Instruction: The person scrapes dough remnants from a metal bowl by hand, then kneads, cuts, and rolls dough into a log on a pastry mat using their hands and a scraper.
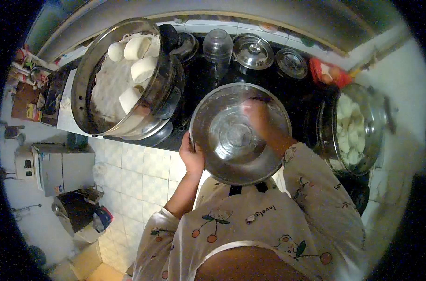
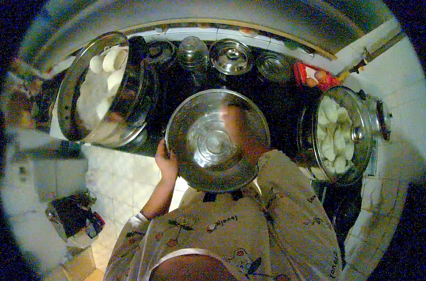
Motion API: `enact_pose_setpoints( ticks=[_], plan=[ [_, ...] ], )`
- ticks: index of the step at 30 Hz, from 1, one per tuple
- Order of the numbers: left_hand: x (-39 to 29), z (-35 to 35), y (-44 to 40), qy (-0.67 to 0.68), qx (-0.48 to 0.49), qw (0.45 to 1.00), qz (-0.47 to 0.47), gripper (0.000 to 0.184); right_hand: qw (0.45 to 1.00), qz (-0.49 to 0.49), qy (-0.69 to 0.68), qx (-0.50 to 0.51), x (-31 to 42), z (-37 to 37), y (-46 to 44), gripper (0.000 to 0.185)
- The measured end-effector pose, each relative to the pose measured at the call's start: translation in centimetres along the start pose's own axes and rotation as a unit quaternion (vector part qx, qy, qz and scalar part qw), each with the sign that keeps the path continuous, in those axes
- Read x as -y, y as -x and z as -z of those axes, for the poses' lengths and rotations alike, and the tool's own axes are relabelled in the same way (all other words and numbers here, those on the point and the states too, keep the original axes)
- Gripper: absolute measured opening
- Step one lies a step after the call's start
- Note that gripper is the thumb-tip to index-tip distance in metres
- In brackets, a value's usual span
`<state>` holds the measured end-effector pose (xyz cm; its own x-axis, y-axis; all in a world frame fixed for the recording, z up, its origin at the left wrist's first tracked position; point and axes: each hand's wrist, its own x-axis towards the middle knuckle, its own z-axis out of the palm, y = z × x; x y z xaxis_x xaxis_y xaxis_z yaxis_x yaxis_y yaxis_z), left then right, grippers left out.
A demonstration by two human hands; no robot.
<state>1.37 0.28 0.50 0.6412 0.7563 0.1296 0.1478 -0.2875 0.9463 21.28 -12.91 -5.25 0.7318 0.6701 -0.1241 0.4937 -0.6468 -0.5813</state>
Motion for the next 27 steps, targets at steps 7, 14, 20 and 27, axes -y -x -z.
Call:
enact_pose_setpoints(
  ticks=[7, 14, 20, 27],
  plan=[
    [-0.5, 0.2, -0.2, -0.011, 0.022, 0.999, 0.026, 0.042, 0.982, 0.018, -0.189, -0.020, 4.1, -4.6, 2.9, 0.019],
    [0.6, 0.0, 0.5, -0.026, 0.011, 1.000, -0.011, 0.042, 0.975, 0.034, 0.009, -0.220, 0.4, -2.9, -1.1, 0.016],
    [1.3, 0.1, -0.1, -0.014, 0.011, 1.000, -0.001, 0.040, 0.971, 0.144, -0.188, 0.007, 6.2, -1.5, 1.9, 0.015],
    [1.0, 0.3, 0.2, -0.034, -0.004, 0.999, 0.008, 0.039, 0.986, 0.042, -0.123, -0.108, 2.7, -8.2, -2.1, 0.008]
  ],
)
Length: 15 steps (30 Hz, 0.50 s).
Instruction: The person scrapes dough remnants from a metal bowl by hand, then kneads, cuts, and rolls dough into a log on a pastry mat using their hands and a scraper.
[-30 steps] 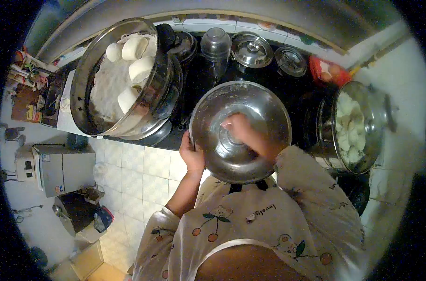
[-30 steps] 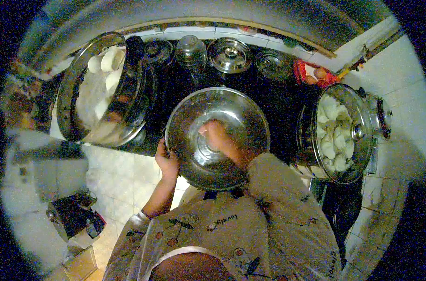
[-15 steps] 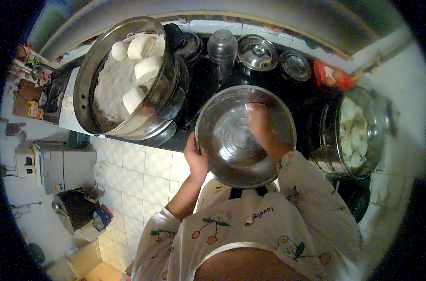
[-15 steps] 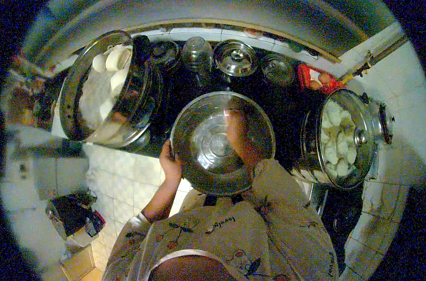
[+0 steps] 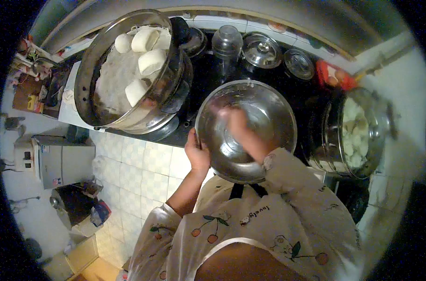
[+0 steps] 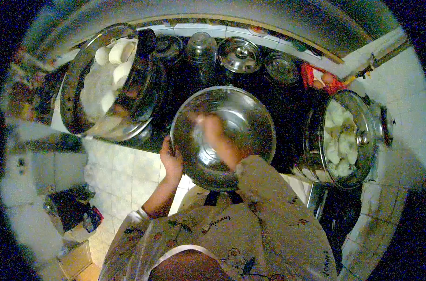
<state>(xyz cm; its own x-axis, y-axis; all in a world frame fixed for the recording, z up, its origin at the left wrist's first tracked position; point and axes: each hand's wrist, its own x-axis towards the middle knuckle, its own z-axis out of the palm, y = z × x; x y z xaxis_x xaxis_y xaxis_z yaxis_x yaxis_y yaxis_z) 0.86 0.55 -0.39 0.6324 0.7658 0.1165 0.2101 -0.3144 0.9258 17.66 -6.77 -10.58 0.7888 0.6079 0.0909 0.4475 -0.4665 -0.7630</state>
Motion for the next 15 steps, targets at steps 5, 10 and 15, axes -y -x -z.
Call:
enact_pose_setpoints(
  ticks=[5, 10, 15],
  plan=[
    [-0.9, 0.7, -0.3, 0.018, 0.014, 1.000, -0.019, 0.036, 0.950, 0.009, -0.294, 0.100, 5.3, 1.6, 3.3, 0.034],
    [-0.2, -0.2, 0.2, 0.024, -0.007, 1.000, -0.016, 0.028, 0.917, -0.062, -0.383, -0.093, 6.7, 0.7, -0.5, 0.019],
    [-0.8, 0.5, -0.3, 0.017, 0.009, 0.999, 0.033, 0.027, 0.924, 0.034, -0.342, 0.166, 9.6, 0.7, 5.3, 0.015]
  ],
)
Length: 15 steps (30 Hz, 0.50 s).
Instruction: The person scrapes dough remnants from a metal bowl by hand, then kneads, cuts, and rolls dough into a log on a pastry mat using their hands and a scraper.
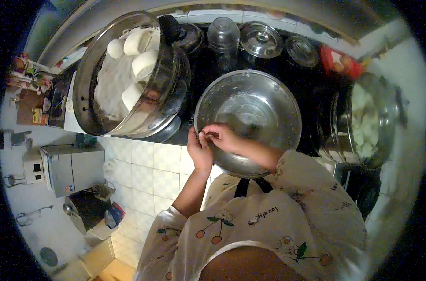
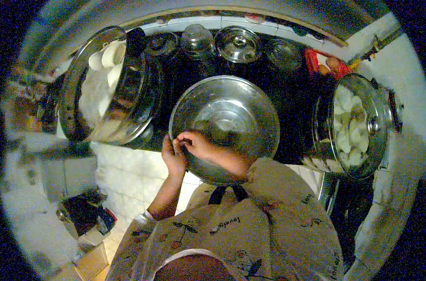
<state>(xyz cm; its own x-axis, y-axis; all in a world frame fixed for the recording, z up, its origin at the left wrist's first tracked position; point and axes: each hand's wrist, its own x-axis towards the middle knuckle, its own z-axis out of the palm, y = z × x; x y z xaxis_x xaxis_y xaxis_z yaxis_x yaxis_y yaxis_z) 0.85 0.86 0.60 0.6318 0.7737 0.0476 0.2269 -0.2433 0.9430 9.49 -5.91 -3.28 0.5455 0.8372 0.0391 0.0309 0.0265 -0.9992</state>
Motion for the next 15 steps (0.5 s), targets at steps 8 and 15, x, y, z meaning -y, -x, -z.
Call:
enact_pose_setpoints(
  ticks=[8, 15],
  plan=[
    [0.8, 0.1, -1.1, -0.047, -0.012, 0.998, -0.027, 0.026, 0.993, 0.014, -0.057, -0.106, -0.2, -1.0, -2.6, 0.013],
    [0.3, -0.2, -1.5, -0.033, -0.046, 0.997, -0.056, 0.020, 0.934, -0.101, 0.029, 0.341, 2.7, 5.6, 4.0, 0.021]
  ],
)
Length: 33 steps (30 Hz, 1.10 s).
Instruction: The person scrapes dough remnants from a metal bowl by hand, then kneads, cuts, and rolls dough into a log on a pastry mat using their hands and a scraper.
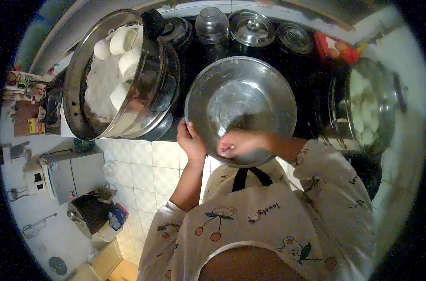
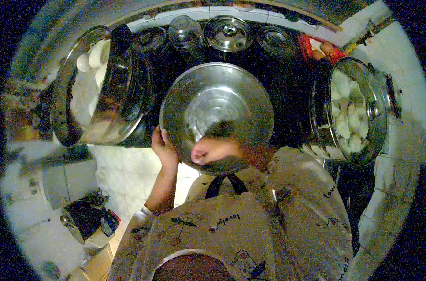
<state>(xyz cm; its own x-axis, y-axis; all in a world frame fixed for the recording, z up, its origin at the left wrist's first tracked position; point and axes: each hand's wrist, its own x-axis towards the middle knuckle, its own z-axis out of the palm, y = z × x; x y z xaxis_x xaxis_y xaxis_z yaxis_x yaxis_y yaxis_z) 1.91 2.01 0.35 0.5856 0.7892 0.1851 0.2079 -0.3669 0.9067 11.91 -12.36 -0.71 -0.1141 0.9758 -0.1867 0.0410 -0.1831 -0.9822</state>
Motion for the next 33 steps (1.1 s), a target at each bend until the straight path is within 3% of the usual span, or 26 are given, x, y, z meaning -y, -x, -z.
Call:
enact_pose_setpoints(
  ticks=[2, 3, 5, 9, 12, 15, 18, 20, 22, 25, 27, 28, 30, 32, 33],
  plan=[
    [0.3, -0.1, -0.5, 0.037, -0.006, 0.999, 0.021, 0.018, 0.976, -0.052, 0.201, 0.072, -6.1, 1.5, -1.5, 0.021],
    [0.7, -0.2, -0.6, 0.043, -0.003, 0.999, 0.020, 0.019, 0.991, -0.029, 0.115, -0.065, -6.2, 1.2, -1.9, 0.021],
    [1.7, -0.3, -0.5, 0.055, 0.003, 0.998, 0.020, 0.021, 0.942, 0.018, -0.065, -0.330, -5.5, -0.3, -3.4, 0.020],
    [1.5, -0.2, -0.7, 0.027, 0.005, 1.000, 0.003, 0.025, 0.996, 0.006, 0.059, -0.062, -1.8, -0.9, -2.1, 0.018],
    [1.0, -0.1, -0.5, 0.035, 0.007, 0.999, 0.013, 0.027, 0.943, -0.129, 0.244, 0.187, -0.3, 2.2, 1.9, 0.018],
    [1.1, -0.1, -0.5, 0.035, 0.007, 0.999, 0.013, 0.028, 0.853, -0.255, 0.419, 0.179, -4.8, 3.5, 5.0, 0.020],
    [1.1, -0.2, -0.7, 0.046, 0.003, 0.999, 0.018, 0.029, 0.879, -0.229, 0.418, 0.005, -8.9, 1.8, 4.6, 0.028],
    [1.1, -0.2, -0.9, 0.067, 0.018, 0.997, 0.030, 0.031, 0.979, -0.054, 0.158, -0.117, -8.1, -0.3, 2.0, 0.021],
    [1.3, -0.1, -1.2, 0.042, 0.032, 0.998, 0.037, 0.030, 0.956, -0.143, 0.172, -0.188, -3.2, -1.9, -3.2, 0.012],
    [0.8, -0.3, -1.1, 0.031, 0.021, 0.999, 0.019, 0.030, 0.955, -0.002, 0.090, -0.283, -3.6, -2.8, -2.8, 0.012],
    [0.9, -0.2, -1.0, 0.033, 0.018, 0.999, 0.022, 0.032, 0.968, -0.091, 0.188, -0.140, -2.2, -0.8, 1.5, 0.016],
    [0.9, -0.2, -1.0, 0.033, 0.019, 0.999, 0.030, 0.032, 0.964, -0.062, 0.229, -0.119, -2.6, -0.4, 2.9, 0.015],
    [0.9, -0.5, -0.9, 0.043, 0.017, 0.998, 0.040, 0.033, 0.927, -0.207, 0.310, -0.042, -2.7, 0.0, 3.3, 0.013],
    [0.8, -0.7, -1.0, 0.058, 0.013, 0.997, 0.040, 0.032, 0.926, -0.212, 0.302, -0.076, -3.1, -0.6, 2.3, 0.013],
    [0.5, -0.6, -1.1, 0.016, 0.022, 0.999, 0.029, 0.032, 0.944, -0.143, 0.256, -0.149, -4.6, -1.9, 0.3, 0.014]
  ],
)
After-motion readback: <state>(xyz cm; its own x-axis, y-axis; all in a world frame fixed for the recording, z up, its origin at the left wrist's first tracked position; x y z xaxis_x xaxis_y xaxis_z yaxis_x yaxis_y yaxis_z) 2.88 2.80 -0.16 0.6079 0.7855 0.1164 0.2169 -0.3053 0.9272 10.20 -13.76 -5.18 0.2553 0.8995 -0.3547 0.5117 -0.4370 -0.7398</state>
